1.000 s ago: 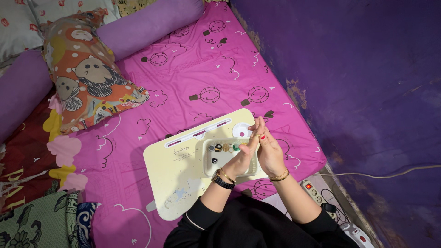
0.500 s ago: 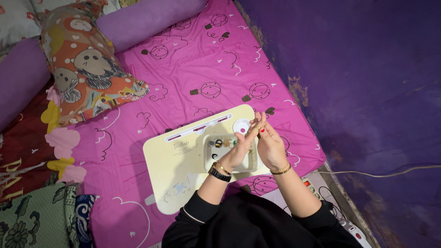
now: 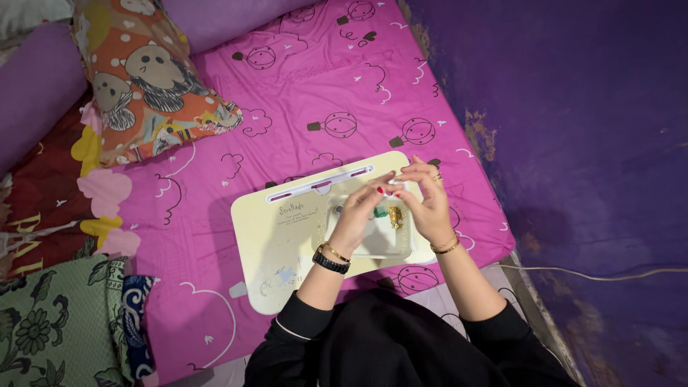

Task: The person sits on a bed and handles several pieces of jewelry, including rings and bracelets, placing them into a small white tray on a lap desk. The person repeatedly picks up, examines, and repositions the items within the tray.

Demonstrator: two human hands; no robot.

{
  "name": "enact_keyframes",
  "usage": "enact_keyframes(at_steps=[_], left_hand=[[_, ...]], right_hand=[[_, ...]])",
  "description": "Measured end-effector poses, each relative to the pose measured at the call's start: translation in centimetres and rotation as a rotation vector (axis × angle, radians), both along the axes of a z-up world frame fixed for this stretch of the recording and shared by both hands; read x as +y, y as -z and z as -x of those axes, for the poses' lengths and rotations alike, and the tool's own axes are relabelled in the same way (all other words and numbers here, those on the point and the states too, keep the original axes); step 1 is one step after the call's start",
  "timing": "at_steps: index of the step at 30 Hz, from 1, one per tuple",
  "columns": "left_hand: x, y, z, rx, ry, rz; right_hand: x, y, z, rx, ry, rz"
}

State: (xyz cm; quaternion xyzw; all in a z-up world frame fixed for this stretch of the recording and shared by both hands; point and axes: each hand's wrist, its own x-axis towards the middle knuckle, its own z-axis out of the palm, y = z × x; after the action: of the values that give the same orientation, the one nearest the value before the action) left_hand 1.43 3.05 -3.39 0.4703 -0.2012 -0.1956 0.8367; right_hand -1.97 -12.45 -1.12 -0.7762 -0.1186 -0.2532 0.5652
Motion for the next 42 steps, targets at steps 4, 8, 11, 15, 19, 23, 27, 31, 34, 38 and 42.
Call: enact_keyframes(at_steps=[4, 8, 11, 15, 19, 23, 27, 31, 34, 38, 42], left_hand=[[0.7, 1.4, -0.5, -0.027, -0.135, -0.148], [1.5, 2.3, -0.8, -0.073, -0.213, -0.32], [1.8, 2.7, -1.0, -0.255, -0.352, -0.467], [3.1, 2.5, -1.1, -0.295, -0.576, -0.678], [4.1, 2.1, -0.5, -0.194, -0.55, -0.642], [4.5, 2.0, -0.5, -0.203, -0.542, -0.632], [4.6, 2.3, -0.5, -0.216, -0.546, -0.665], [4.6, 2.4, -0.3, -0.212, -0.523, -0.676], [4.6, 2.4, -0.1, -0.206, -0.502, -0.699], [4.6, 2.1, -0.1, -0.196, -0.49, -0.693], [4.6, 2.0, -0.1, -0.183, -0.476, -0.682]], right_hand=[[1.4, -1.4, 0.2, 0.04, 0.114, 0.234], [1.8, -1.3, 0.0, -0.007, 0.178, 0.459], [1.6, 0.2, -0.5, 0.042, 0.194, 0.522], [1.6, 3.8, -1.1, 0.137, 0.177, 0.842], [2.3, 7.2, -1.0, 0.125, 0.124, 1.035], [2.7, 8.6, -1.1, 0.138, 0.171, 1.029], [3.0, 9.1, -1.2, 0.057, 0.226, 1.137], [3.2, 9.7, -1.4, 0.183, 0.208, 1.184], [3.3, 10.2, -1.5, 0.144, 0.224, 1.159], [3.3, 10.3, -1.7, 0.185, 0.221, 1.169], [3.2, 10.4, -1.6, 0.148, 0.232, 1.134]])
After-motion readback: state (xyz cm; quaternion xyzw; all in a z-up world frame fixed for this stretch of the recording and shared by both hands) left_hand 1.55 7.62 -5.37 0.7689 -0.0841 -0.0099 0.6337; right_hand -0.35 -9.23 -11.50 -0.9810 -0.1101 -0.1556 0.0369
